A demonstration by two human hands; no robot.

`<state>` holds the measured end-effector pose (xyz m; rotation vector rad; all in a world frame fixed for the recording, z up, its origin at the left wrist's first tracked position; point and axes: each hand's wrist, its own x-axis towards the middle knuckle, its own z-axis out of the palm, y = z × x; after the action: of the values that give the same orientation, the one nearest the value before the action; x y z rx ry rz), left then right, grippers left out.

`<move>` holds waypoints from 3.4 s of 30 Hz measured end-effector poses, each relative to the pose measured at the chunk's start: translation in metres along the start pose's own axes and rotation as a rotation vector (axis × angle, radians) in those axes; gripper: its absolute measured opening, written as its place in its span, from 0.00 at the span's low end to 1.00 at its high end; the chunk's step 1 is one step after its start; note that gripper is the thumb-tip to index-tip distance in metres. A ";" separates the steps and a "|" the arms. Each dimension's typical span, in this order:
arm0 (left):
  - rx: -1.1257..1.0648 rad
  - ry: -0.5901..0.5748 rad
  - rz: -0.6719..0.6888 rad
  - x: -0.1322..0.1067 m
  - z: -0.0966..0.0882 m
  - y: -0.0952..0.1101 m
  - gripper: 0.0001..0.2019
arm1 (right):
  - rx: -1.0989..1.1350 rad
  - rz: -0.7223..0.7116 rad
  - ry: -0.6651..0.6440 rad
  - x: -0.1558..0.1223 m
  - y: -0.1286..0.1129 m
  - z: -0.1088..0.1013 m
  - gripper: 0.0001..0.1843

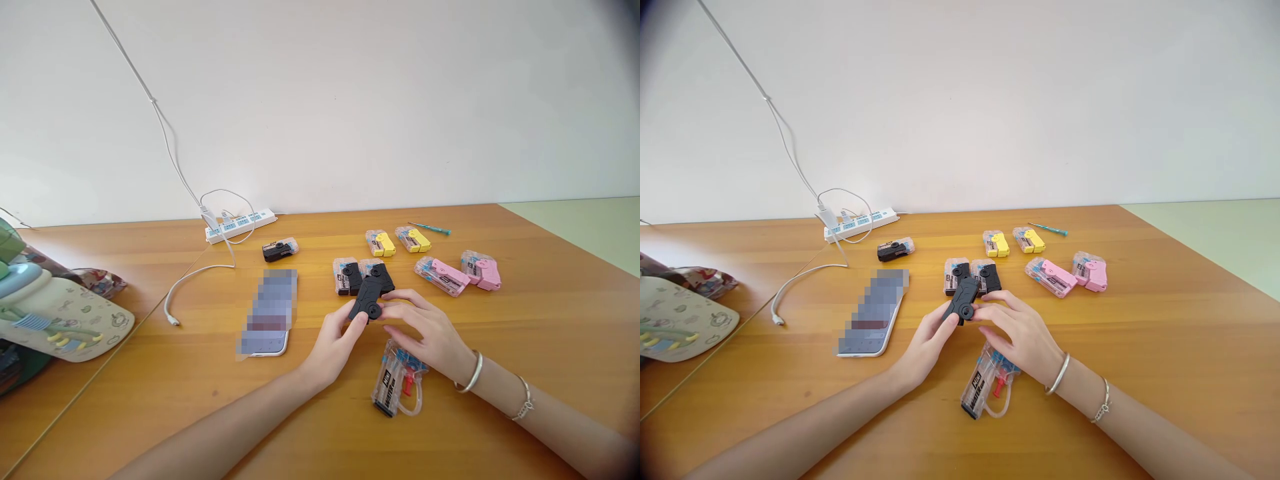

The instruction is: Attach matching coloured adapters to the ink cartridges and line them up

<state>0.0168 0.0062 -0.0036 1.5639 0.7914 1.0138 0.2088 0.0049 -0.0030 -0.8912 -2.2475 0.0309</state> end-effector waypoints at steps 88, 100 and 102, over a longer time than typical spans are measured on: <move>0.623 0.046 0.077 0.001 0.007 0.005 0.14 | 0.512 0.548 -0.013 0.004 -0.015 -0.002 0.11; 0.503 0.040 0.047 -0.001 0.006 0.008 0.07 | 0.800 0.665 0.046 0.006 -0.002 -0.002 0.17; 0.495 -0.006 0.055 -0.001 0.006 0.010 0.09 | 0.876 0.723 0.115 0.007 0.004 -0.005 0.17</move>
<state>0.0211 0.0005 0.0058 2.0147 1.0551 0.8912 0.2103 0.0115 0.0039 -1.0748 -1.4352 1.1518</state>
